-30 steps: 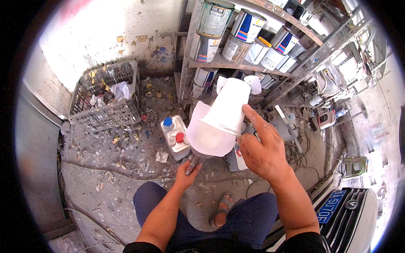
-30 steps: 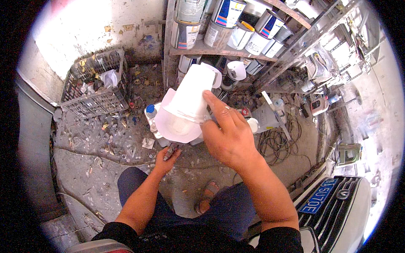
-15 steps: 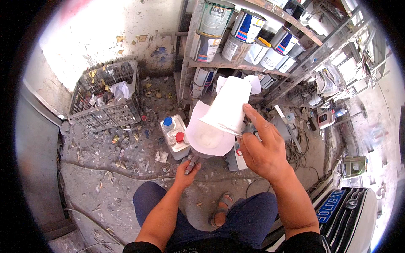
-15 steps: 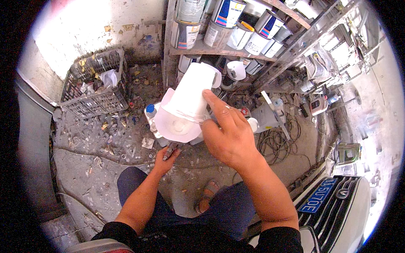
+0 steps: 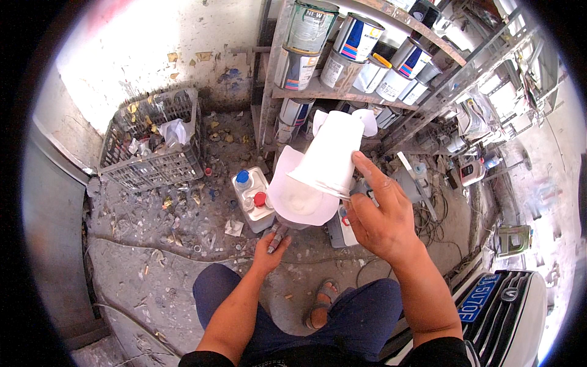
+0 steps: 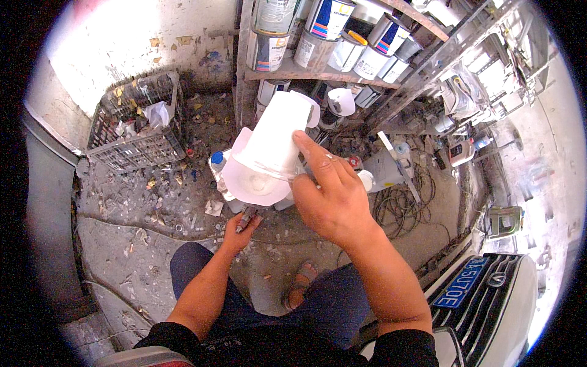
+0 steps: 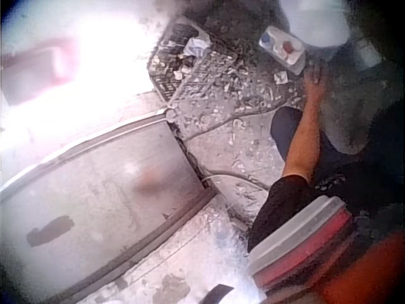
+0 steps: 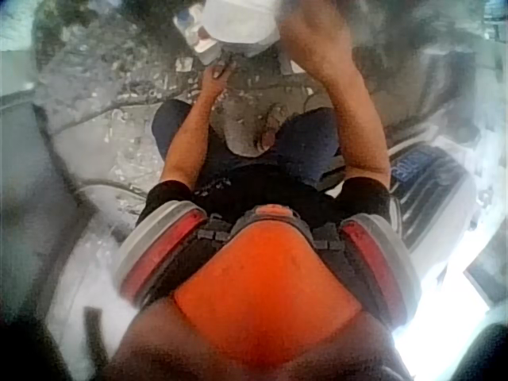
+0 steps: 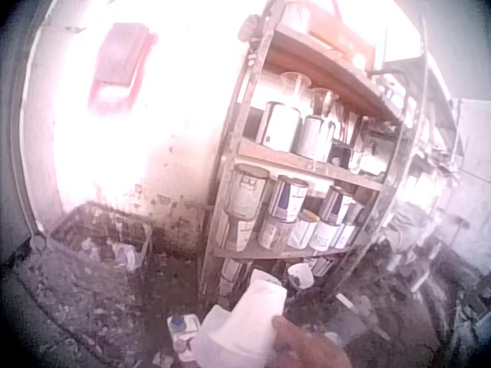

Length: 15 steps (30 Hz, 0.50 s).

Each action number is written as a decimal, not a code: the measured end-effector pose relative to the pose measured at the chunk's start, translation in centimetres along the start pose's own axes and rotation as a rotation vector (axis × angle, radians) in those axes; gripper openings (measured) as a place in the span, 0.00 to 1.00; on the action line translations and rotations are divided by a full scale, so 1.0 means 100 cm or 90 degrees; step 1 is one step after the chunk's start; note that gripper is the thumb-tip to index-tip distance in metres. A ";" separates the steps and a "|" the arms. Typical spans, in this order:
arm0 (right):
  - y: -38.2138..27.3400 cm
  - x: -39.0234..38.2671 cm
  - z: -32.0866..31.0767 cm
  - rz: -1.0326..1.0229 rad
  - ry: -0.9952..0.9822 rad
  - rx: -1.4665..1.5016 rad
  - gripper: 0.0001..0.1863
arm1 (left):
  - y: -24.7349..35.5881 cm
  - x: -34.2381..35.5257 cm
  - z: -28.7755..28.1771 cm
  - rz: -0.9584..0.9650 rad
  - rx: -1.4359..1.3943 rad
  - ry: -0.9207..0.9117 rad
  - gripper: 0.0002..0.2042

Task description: The person prepares paint by pouring a white liquid from a bucket into a funnel and then into a spray gun cup. They then walk to a white car and spray paint the hood, which is partially covered with blue plastic sheeting and masking tape.

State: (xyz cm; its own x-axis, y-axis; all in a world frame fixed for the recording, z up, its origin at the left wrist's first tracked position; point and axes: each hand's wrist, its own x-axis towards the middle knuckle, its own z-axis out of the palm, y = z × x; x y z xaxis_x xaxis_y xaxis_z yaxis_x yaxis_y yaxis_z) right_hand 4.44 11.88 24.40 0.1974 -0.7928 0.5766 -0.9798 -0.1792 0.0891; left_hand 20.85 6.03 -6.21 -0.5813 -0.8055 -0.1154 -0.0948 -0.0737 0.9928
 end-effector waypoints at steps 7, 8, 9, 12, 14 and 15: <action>0.000 -0.001 0.002 0.002 0.003 -0.003 0.07 | -0.001 0.001 0.000 0.035 0.006 0.015 0.11; 0.000 -0.001 0.002 0.002 0.004 -0.002 0.07 | 0.000 0.001 -0.001 0.024 0.007 0.009 0.11; 0.000 -0.001 0.002 0.001 0.005 -0.001 0.07 | 0.001 0.001 -0.001 0.013 0.008 0.003 0.11; 0.000 -0.002 0.003 0.001 0.006 -0.001 0.07 | 0.000 0.000 -0.001 0.009 -0.016 0.012 0.10; 0.000 -0.002 0.002 -0.001 0.005 -0.001 0.07 | 0.001 0.000 0.001 0.035 -0.015 0.025 0.10; 0.001 -0.003 0.002 -0.001 0.005 -0.001 0.07 | 0.003 0.000 0.002 0.048 -0.014 0.031 0.10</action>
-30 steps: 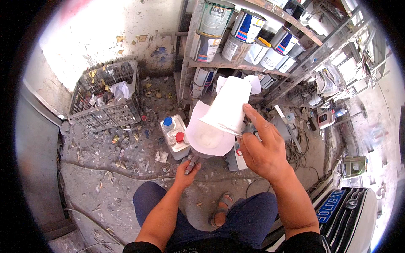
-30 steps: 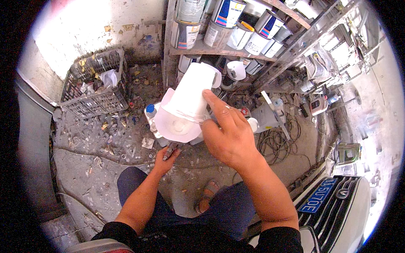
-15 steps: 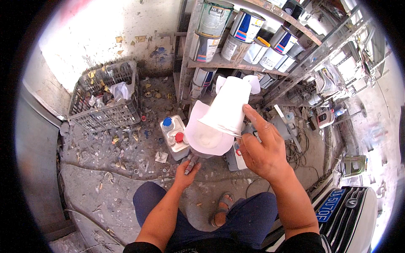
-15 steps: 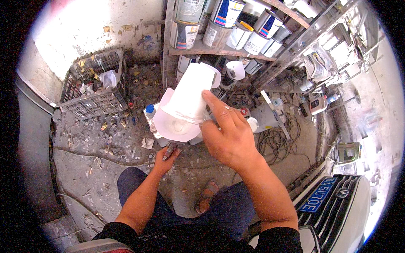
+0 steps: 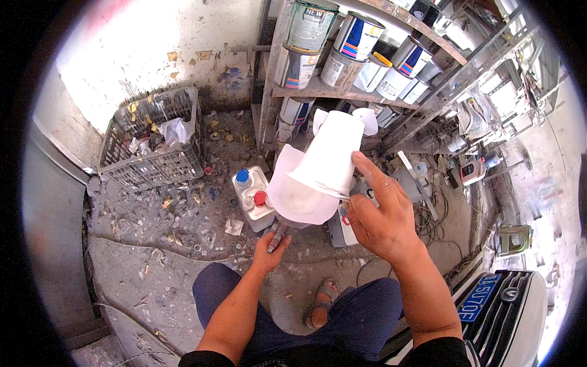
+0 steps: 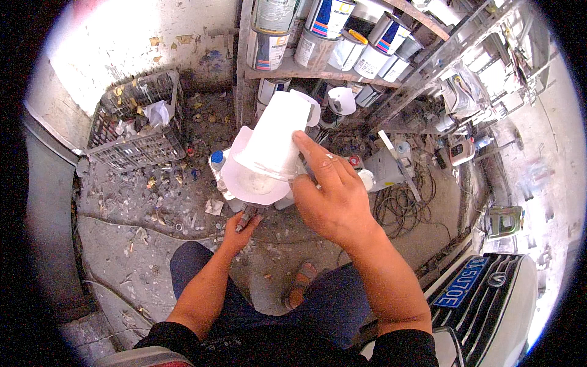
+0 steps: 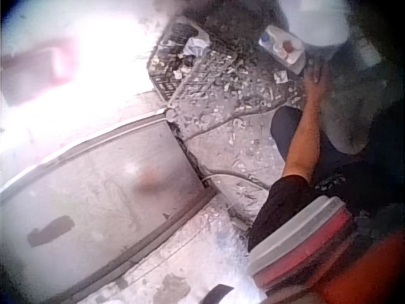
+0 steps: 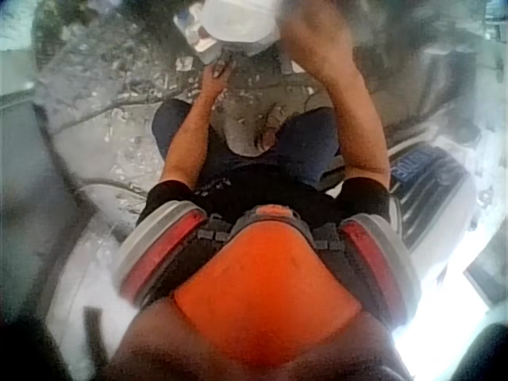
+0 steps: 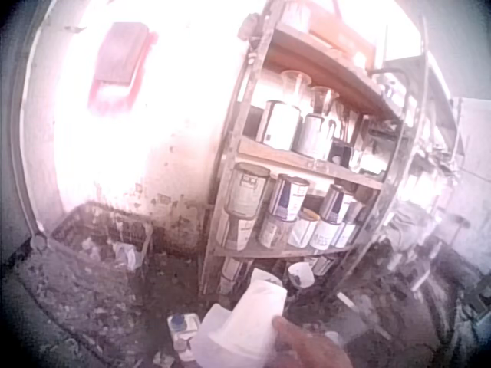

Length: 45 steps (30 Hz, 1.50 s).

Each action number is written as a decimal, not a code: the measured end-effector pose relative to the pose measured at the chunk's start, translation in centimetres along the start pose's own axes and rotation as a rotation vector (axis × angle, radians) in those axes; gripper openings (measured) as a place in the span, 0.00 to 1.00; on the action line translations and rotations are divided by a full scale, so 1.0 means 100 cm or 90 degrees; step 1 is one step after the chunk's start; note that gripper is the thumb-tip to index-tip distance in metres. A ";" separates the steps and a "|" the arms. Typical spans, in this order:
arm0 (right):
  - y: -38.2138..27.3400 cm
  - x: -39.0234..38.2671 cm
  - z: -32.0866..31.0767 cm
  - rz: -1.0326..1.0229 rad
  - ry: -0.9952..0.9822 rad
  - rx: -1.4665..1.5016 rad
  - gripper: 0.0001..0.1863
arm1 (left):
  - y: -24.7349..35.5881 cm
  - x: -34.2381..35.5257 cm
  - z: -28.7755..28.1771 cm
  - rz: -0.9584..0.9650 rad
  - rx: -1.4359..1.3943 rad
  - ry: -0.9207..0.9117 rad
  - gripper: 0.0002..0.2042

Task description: The person prepares paint by pouring a white liquid from a bucket into a funnel and then into a spray gun cup. They then walk to a white car and spray paint the hood, which is partially covered with blue plastic sheeting and masking tape.

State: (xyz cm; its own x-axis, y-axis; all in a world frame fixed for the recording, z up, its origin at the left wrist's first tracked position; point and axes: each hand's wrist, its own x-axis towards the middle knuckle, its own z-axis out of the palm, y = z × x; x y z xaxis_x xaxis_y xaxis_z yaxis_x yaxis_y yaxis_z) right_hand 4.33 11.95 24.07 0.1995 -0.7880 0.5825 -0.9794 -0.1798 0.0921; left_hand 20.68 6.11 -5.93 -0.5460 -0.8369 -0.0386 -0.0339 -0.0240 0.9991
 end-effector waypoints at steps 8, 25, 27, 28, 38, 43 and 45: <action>0.001 -0.001 -0.002 -0.013 0.000 -0.009 0.07 | -0.009 -0.001 0.000 -0.031 0.018 -0.019 0.10; 0.002 -0.003 -0.001 0.063 -0.035 0.038 0.06 | 0.002 -0.003 0.000 -0.059 0.000 -0.022 0.10; 0.002 -0.003 -0.002 0.073 -0.027 0.037 0.06 | 0.006 -0.003 -0.002 -0.100 -0.030 -0.041 0.10; 0.002 -0.003 -0.003 0.078 -0.023 0.037 0.06 | 0.008 -0.003 -0.002 -0.098 -0.029 -0.042 0.10; 0.002 -0.009 0.009 0.138 0.019 0.163 0.06 | -0.005 -0.002 0.001 -0.029 -0.007 -0.024 0.10; 0.006 -0.009 0.007 0.243 0.029 0.256 0.08 | -0.011 -0.002 -0.001 -0.030 0.011 -0.022 0.10; 0.013 -0.015 0.007 0.381 -0.004 0.386 0.07 | -0.010 -0.003 0.001 -0.028 0.008 -0.021 0.10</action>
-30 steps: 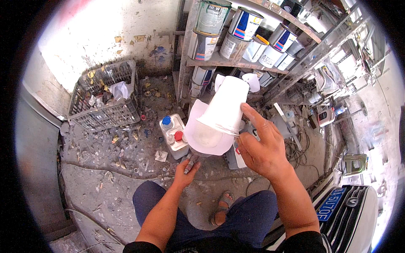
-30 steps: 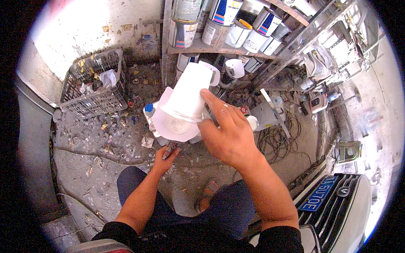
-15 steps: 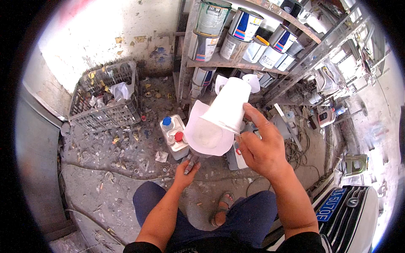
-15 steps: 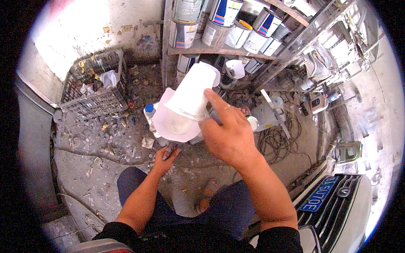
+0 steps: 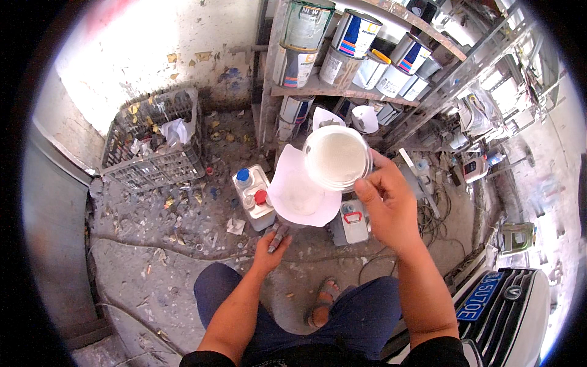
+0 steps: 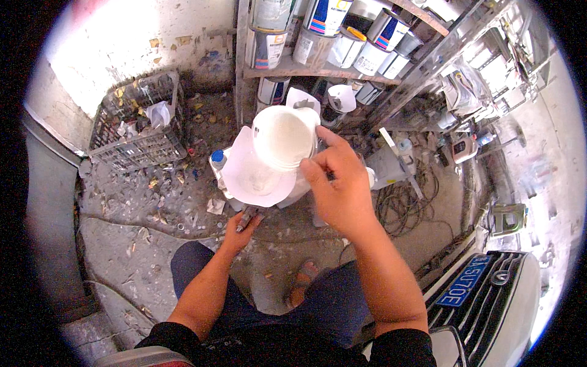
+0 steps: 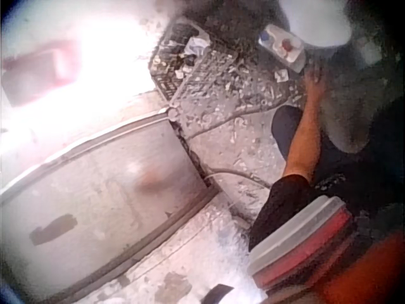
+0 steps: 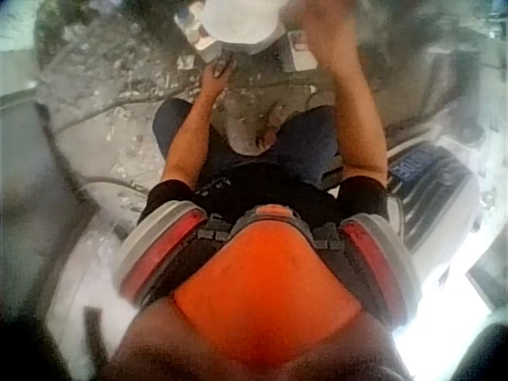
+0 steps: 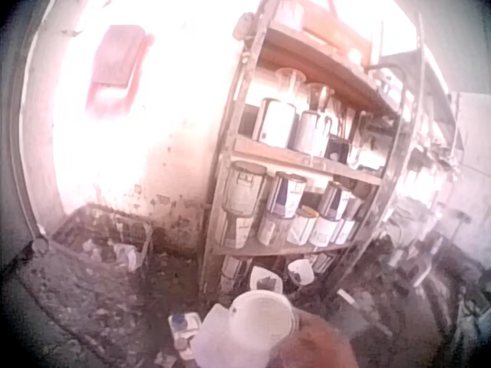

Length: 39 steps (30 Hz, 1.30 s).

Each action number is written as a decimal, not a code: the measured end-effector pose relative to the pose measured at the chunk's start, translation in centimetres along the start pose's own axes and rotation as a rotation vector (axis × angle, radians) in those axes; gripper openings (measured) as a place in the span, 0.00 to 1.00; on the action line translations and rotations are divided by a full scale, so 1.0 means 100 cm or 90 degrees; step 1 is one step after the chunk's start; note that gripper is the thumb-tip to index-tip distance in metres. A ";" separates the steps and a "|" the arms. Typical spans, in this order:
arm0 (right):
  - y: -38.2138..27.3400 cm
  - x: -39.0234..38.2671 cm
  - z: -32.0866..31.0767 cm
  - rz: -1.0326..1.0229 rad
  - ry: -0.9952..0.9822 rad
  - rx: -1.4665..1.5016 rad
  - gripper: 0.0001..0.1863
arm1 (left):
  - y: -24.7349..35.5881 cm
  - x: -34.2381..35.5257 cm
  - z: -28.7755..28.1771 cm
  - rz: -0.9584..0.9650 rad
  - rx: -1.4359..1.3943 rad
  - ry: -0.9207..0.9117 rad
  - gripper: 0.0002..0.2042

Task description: The person prepares paint by pouring a white liquid from a bucket into a funnel and then into a spray gun cup. They then walk to a white car and spray paint the hood, which is partially covered with blue plastic sheeting and masking tape.

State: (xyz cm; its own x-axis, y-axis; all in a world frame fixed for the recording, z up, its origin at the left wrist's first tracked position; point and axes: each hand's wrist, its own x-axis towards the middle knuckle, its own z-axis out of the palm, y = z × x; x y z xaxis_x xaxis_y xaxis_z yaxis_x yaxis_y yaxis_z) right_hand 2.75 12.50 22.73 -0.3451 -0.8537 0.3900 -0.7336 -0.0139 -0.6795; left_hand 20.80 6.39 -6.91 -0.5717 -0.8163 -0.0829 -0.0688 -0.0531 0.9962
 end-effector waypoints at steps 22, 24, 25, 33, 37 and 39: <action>0.187 -0.065 0.089 0.656 0.169 0.660 0.08 | 0.015 -0.010 -0.017 -0.026 0.040 0.028 0.12; 0.199 -0.072 0.101 0.670 0.159 0.636 0.08 | 0.014 -0.010 -0.017 -0.038 0.017 0.029 0.18; 0.204 -0.076 0.106 0.677 0.155 0.623 0.08 | 0.013 -0.011 -0.015 0.004 0.033 0.060 0.17; 0.198 -0.086 0.117 0.715 0.177 0.652 0.14 | -0.001 -0.006 -0.012 0.021 -0.005 0.051 0.14; 0.168 -0.082 0.098 0.739 0.213 0.509 0.15 | -0.009 -0.004 -0.014 0.040 0.048 0.057 0.10; 0.170 -0.088 0.080 0.618 0.116 0.454 0.14 | -0.006 -0.002 -0.011 0.062 0.048 0.054 0.10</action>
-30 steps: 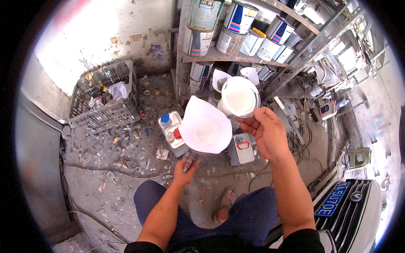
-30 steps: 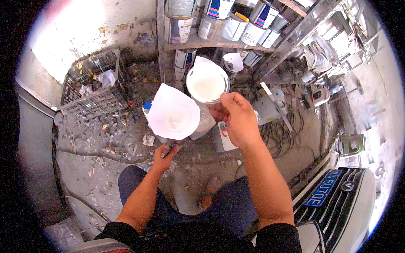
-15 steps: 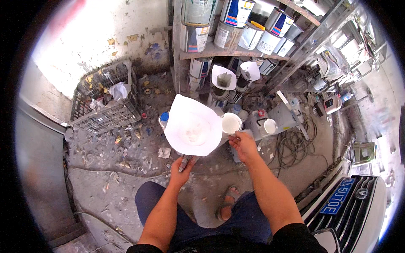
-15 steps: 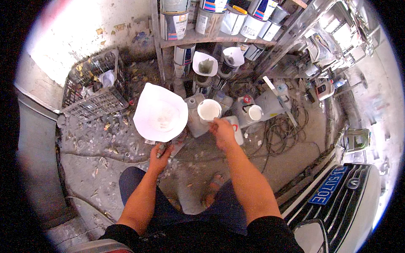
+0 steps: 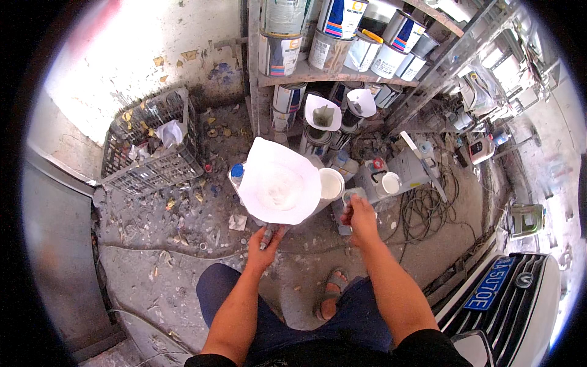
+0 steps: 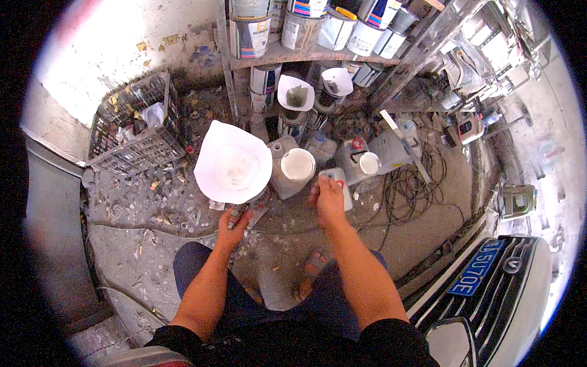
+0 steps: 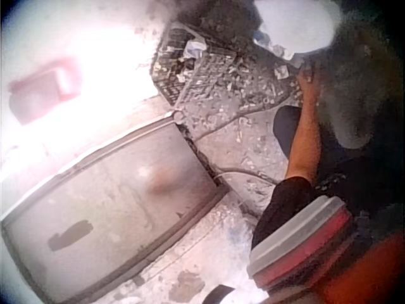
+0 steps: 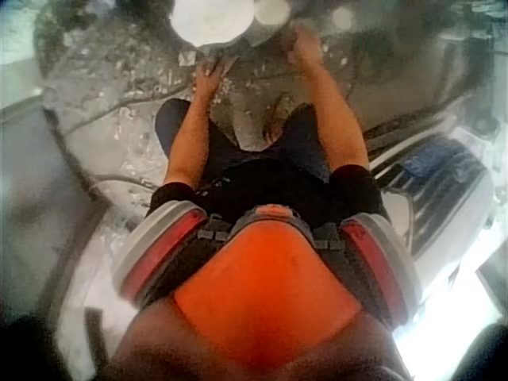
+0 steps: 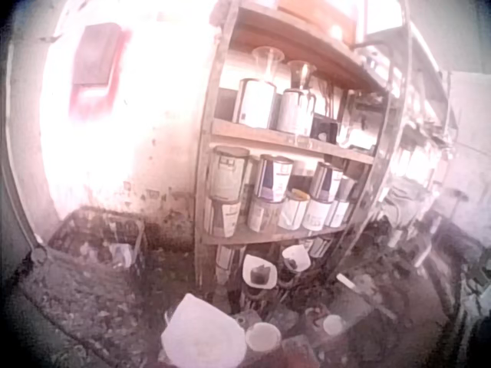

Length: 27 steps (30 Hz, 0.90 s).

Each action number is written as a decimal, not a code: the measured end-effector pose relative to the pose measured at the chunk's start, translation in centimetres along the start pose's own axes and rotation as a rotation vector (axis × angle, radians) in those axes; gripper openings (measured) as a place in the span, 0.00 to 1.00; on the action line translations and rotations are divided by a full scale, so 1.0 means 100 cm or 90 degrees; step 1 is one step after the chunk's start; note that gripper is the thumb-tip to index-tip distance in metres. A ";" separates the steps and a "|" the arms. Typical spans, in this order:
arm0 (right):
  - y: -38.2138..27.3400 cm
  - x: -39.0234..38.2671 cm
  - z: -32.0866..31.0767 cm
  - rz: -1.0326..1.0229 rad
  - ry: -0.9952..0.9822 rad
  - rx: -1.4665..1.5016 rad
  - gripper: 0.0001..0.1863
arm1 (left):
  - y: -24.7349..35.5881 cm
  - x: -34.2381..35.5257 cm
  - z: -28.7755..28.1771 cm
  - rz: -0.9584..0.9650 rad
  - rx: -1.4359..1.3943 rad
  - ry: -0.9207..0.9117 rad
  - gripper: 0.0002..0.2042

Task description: The person prepares paint by pouring a white liquid from a bucket into a funnel and then into a spray gun cup. They then walk to a white car and spray paint the hood, which is partially covered with blue plastic sheeting and masking tape.

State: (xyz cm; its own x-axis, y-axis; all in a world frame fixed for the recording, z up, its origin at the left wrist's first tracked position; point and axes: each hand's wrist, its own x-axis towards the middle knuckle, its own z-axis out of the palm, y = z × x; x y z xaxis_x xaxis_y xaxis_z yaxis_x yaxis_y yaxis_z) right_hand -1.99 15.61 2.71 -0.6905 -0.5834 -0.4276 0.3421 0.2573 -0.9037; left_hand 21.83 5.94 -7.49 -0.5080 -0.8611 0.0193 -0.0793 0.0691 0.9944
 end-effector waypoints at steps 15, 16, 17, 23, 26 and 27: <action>-0.134 -0.107 0.055 -0.598 -0.245 -0.603 0.15 | 0.042 -0.003 0.004 -0.050 0.053 0.014 0.07; -0.134 -0.106 0.057 -0.626 -0.256 -0.644 0.15 | 0.042 -0.003 0.004 -0.049 0.047 0.011 0.07; -0.134 -0.106 0.058 -0.648 -0.250 -0.667 0.14 | 0.045 -0.002 0.005 -0.057 0.038 0.005 0.07; -0.134 -0.104 0.064 -0.745 -0.161 -0.683 0.09 | 0.030 0.001 0.005 -0.036 -0.026 -0.030 0.08; -0.141 -0.108 0.061 -0.727 -0.145 -0.629 0.08 | 0.033 -0.003 0.004 -0.035 0.033 0.000 0.09; -0.142 -0.108 0.058 -0.728 -0.141 -0.610 0.08 | 0.037 -0.004 0.004 -0.025 0.072 0.017 0.09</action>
State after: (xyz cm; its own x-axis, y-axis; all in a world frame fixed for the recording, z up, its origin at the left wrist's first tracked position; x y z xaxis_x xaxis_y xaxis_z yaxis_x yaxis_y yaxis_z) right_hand 4.30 13.79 20.33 -0.1522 -0.8904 0.4289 -0.8920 -0.0631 -0.4476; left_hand 21.39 6.71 -3.85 -0.4790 -0.8777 -0.0155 -0.1964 0.0900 0.9764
